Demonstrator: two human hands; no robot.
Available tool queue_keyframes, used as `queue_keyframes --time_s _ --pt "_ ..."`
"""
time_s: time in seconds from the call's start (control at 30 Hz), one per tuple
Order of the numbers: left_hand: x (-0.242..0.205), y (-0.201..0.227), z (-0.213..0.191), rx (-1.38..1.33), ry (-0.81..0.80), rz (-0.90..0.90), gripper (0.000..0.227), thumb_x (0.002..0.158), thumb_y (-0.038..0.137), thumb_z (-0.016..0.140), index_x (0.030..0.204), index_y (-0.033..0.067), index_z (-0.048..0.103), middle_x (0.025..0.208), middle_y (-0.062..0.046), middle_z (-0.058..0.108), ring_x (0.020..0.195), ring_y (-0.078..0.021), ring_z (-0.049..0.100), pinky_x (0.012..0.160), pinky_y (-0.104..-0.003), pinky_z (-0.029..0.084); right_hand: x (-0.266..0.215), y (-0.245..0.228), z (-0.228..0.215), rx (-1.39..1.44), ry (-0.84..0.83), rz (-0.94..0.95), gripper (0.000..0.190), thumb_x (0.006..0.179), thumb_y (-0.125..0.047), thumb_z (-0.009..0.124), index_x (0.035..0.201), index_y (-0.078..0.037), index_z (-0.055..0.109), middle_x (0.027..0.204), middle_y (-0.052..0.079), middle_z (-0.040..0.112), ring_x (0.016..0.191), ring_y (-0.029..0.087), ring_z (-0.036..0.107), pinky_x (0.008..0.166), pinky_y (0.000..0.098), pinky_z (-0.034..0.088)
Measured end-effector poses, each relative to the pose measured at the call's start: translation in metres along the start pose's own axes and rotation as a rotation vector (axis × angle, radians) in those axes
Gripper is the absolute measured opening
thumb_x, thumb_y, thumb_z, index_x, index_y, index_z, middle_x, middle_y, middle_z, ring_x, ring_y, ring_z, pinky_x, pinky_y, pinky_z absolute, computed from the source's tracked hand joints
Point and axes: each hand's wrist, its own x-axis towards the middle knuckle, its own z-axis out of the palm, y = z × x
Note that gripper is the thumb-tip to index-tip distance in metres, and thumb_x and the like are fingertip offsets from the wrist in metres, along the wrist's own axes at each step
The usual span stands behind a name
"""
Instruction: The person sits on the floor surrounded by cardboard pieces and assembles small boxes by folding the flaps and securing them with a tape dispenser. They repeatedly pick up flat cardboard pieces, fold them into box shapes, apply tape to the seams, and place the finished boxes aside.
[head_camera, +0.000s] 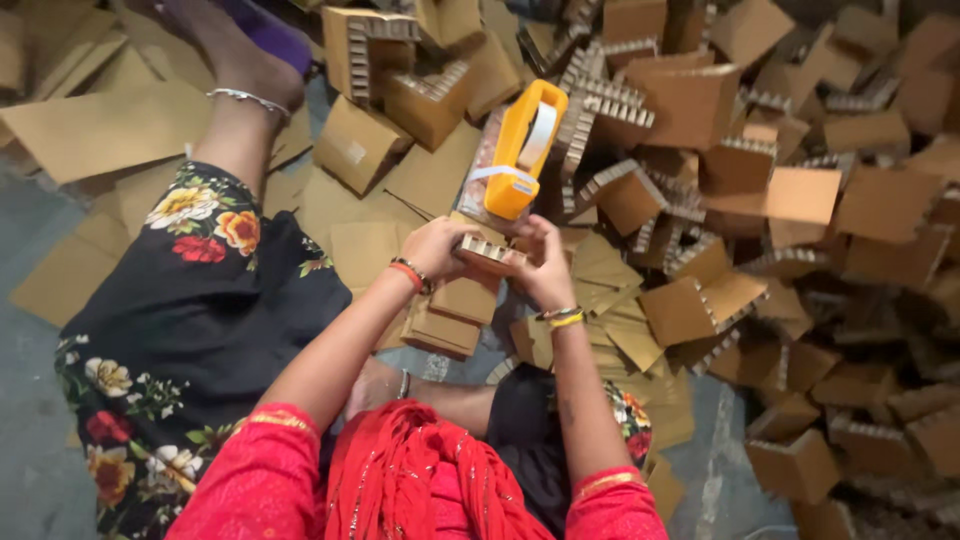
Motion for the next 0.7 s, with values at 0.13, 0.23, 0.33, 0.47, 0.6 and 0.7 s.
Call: queue_keyframes --time_s 0.13,0.23,0.33,0.47,0.6,0.7 --pt "0.017 -0.014 0.01 -0.009 0.044 0.011 0.064 0.056 0.017 0.084 0.117 0.0272 0.07 0.108 -0.008 0.074 0.097 -0.0328 0.07 0.078 -0.045 0.058 0.086 0.005 -0.012 -0.002 0.177 0.113 0.03 0.094 -0.028 0.069 0.116 -0.008 0.068 0.099 -0.003 0.071 0.08 0.008 0.063 0.068 0.0244 0.056" --pt "0.015 -0.008 0.011 0.082 0.005 -0.08 0.063 0.062 0.014 0.079 0.122 0.0313 0.07 0.106 -0.008 0.074 0.098 -0.033 0.07 0.079 -0.047 0.058 0.108 -0.003 -0.005 -0.353 0.161 0.173 0.026 0.096 -0.027 0.074 0.093 -0.002 0.074 0.078 -0.001 0.068 0.065 0.008 0.055 0.057 0.0252 0.045" --pt "0.01 -0.005 0.014 0.125 0.053 -0.127 0.061 0.07 0.009 0.073 0.126 0.0331 0.069 0.105 -0.009 0.074 0.097 -0.0338 0.071 0.078 -0.048 0.057 0.095 -0.007 0.006 -0.33 0.272 -0.005 0.028 0.094 -0.026 0.078 0.081 -0.002 0.072 0.067 -0.004 0.058 0.059 0.006 0.049 0.052 0.0254 0.04" --pt "0.011 -0.01 0.019 0.088 0.136 -0.121 0.055 0.074 0.011 0.072 0.124 0.0331 0.07 0.103 -0.009 0.074 0.094 -0.0352 0.071 0.076 -0.05 0.057 0.016 0.008 0.008 -0.072 0.358 0.157 0.04 0.102 -0.034 0.075 0.078 -0.007 0.058 0.062 -0.008 0.046 0.05 0.004 0.036 0.043 0.0242 0.024" --pt "0.015 -0.013 0.028 0.097 0.168 -0.138 0.049 0.077 0.013 0.073 0.121 0.0352 0.071 0.097 -0.011 0.074 0.091 -0.0359 0.071 0.075 -0.049 0.058 -0.028 0.044 0.018 0.093 0.253 0.326 0.026 0.093 -0.038 0.073 0.086 -0.013 0.072 0.059 -0.009 0.047 0.045 0.002 0.036 0.041 0.0227 0.025" --pt "0.016 -0.011 0.021 0.116 0.144 -0.115 0.043 0.077 0.016 0.076 0.117 0.0312 0.069 0.093 -0.011 0.074 0.089 -0.0369 0.071 0.073 -0.051 0.057 -0.029 0.054 0.015 -0.135 0.26 0.421 0.042 0.091 -0.048 0.076 0.087 -0.006 0.074 0.062 -0.006 0.055 0.047 0.004 0.045 0.044 0.0241 0.033"
